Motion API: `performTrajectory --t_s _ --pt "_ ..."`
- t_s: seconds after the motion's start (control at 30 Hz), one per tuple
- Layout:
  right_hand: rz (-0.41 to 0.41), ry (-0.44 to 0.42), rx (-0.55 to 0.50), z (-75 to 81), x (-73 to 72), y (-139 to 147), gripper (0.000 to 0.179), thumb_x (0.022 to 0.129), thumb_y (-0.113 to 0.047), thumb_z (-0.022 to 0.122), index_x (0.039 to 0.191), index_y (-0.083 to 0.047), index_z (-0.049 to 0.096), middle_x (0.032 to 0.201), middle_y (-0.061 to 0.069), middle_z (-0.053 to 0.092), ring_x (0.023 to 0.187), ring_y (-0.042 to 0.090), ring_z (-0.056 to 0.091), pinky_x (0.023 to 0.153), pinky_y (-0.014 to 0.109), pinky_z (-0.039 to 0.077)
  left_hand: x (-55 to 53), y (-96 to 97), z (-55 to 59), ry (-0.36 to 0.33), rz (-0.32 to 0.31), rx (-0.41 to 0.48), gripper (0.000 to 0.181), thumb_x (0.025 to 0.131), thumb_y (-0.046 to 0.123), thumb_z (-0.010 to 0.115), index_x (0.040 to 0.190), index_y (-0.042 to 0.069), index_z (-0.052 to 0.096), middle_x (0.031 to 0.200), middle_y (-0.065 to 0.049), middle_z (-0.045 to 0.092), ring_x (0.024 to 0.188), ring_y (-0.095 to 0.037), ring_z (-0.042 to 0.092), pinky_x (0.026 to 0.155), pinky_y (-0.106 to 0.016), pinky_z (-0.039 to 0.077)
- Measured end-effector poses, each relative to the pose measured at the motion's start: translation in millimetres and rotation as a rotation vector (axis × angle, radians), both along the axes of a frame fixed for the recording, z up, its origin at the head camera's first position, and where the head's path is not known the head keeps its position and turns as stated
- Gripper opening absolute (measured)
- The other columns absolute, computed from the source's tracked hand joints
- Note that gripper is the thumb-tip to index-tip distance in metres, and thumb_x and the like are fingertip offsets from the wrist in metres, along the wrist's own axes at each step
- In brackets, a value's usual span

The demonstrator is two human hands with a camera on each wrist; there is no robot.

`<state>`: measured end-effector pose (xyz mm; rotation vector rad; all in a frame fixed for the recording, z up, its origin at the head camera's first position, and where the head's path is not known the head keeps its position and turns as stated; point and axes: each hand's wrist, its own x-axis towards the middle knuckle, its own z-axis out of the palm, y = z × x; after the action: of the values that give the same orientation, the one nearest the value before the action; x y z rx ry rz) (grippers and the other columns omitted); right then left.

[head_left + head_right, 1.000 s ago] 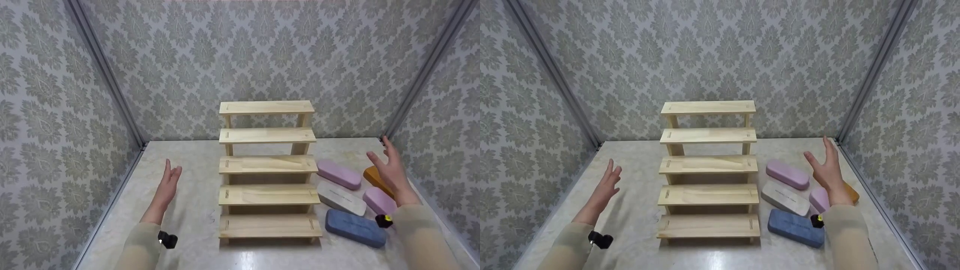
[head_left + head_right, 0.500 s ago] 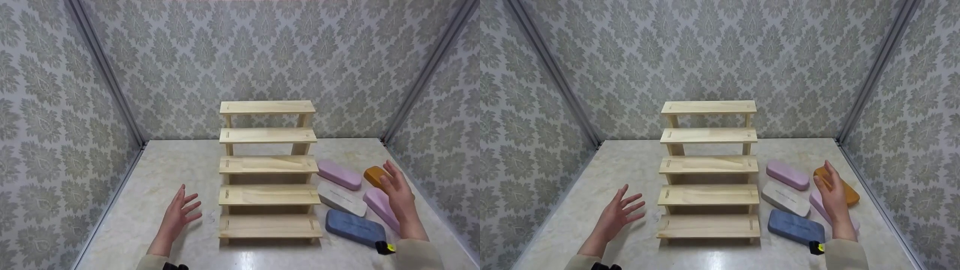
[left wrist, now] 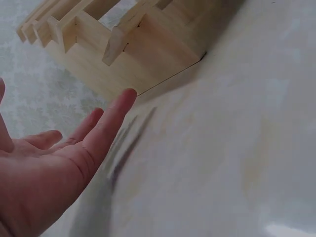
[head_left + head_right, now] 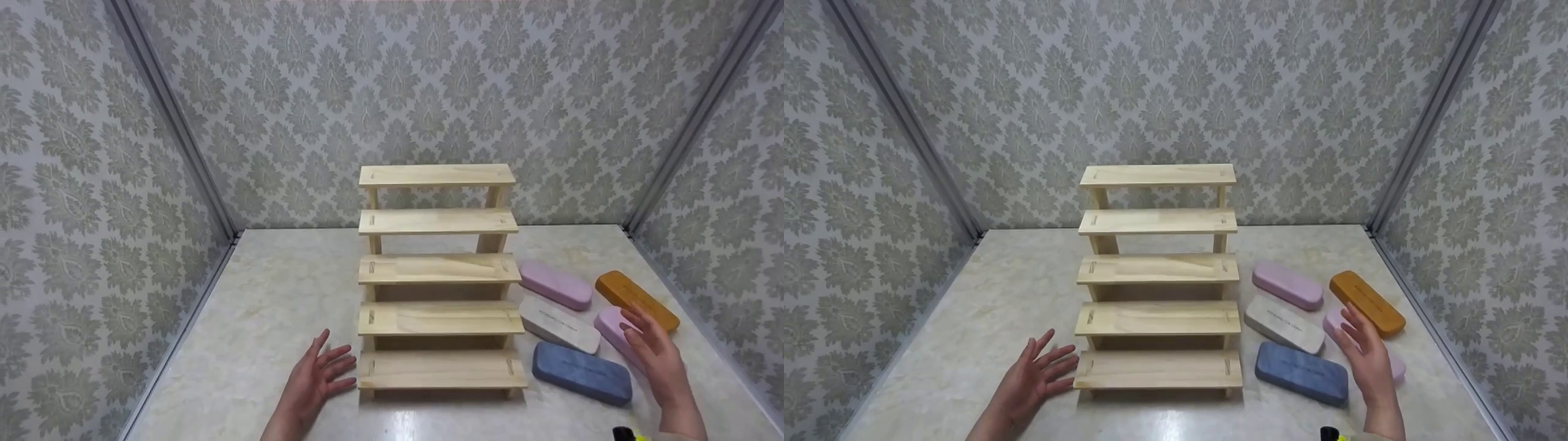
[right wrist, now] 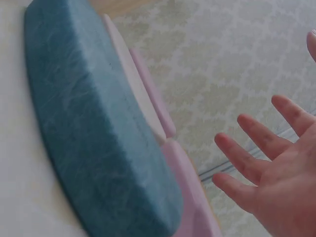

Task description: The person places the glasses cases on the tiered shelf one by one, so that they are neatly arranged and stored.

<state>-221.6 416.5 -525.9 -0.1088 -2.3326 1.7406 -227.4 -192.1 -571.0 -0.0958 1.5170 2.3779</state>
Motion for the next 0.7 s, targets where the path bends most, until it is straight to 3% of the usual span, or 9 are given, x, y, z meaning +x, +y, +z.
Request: performTrajectory --t_s 0.07,0.1,0.2,0.27,0.3,0.57,0.63,0.7 --pt "-0.035 -0.093 0.064 -0.8 2.0 1.0 0.067 0.106 -0.038 0.054 0.165 -0.025 0.025 0.151 -0.018 0.049 0.126 -0.012 0.048 0.089 0.000 0.041 0.7 2.7 -3.4 0.010 -0.026 0.007 0.089 0.103 0.064 0.041 0.167 0.017 0.000 0.163 -0.029 0.032 0.135 -0.031 0.058 0.100 -0.050 0.056" --pt "-0.045 -0.147 0.079 -0.6 2.3 0.8 0.070 0.105 -0.043 0.055 0.165 -0.027 0.023 0.158 -0.012 0.045 0.133 -0.006 0.046 0.097 0.005 0.042 0.9 3.8 -5.1 0.012 -0.036 0.007 0.087 0.104 0.062 0.040 0.167 0.016 0.001 0.162 -0.029 0.034 0.133 -0.030 0.060 0.099 -0.049 0.057" --pt "-0.059 -0.270 0.090 -3.5 4.2 -0.8 0.082 0.100 -0.052 0.060 0.166 -0.030 0.016 0.170 0.009 0.029 0.153 0.021 0.034 0.118 0.031 0.041 2.7 7.4 -10.1 0.021 -0.058 -0.010 0.081 0.108 0.054 0.040 0.167 0.012 0.004 0.158 -0.027 0.042 0.126 -0.026 0.064 0.097 -0.047 0.058" --pt "-0.056 -0.331 0.069 -7.0 5.1 -1.4 0.091 0.097 -0.055 0.064 0.167 -0.029 0.012 0.171 0.015 0.021 0.157 0.036 0.022 0.123 0.049 0.032 4.0 9.6 -13.3 0.029 -0.072 -0.040 0.075 0.110 0.047 0.040 0.166 0.009 0.007 0.154 -0.024 0.047 0.125 -0.026 0.065 0.094 -0.045 0.059" --pt "-0.051 -0.352 0.059 -9.3 5.7 -1.5 0.095 0.095 -0.054 0.066 0.167 -0.028 0.010 0.172 0.016 0.019 0.158 0.038 0.020 0.122 0.057 0.029 4.3 10.9 -14.6 0.027 -0.077 -0.052 0.074 0.110 0.043 0.042 0.166 0.008 0.009 0.152 -0.022 0.050 0.124 -0.026 0.066 0.092 -0.043 0.060" --pt "0.001 -0.416 0.080 -25.6 5.7 -1.6 0.107 0.090 -0.044 0.078 0.167 -0.017 0.009 0.170 0.021 0.020 0.156 0.040 0.021 0.124 0.060 0.027 1.3 20.0 -18.9 0.037 -0.093 -0.067 0.075 0.105 0.023 0.060 0.164 0.006 0.018 0.142 -0.013 0.059 0.115 -0.019 0.069 0.079 -0.031 0.059" --pt "0.015 -0.421 0.115 -29.4 6.9 -1.2 0.107 0.089 -0.044 0.079 0.166 -0.013 0.012 0.169 0.023 0.023 0.153 0.041 0.025 0.121 0.053 0.036 1.1 21.3 -19.7 0.048 -0.092 -0.063 0.076 0.103 0.019 0.063 0.164 0.005 0.020 0.137 -0.009 0.062 0.112 -0.017 0.069 0.079 -0.030 0.059" --pt "0.028 -0.429 0.159 -32.7 8.4 -0.4 0.107 0.088 -0.044 0.080 0.165 -0.010 0.014 0.168 0.024 0.026 0.151 0.039 0.029 0.113 0.035 0.044 1.3 22.2 -20.3 0.061 -0.093 -0.067 0.075 0.101 0.015 0.065 0.163 0.004 0.023 0.133 -0.006 0.065 0.109 -0.016 0.069 0.080 -0.030 0.059"
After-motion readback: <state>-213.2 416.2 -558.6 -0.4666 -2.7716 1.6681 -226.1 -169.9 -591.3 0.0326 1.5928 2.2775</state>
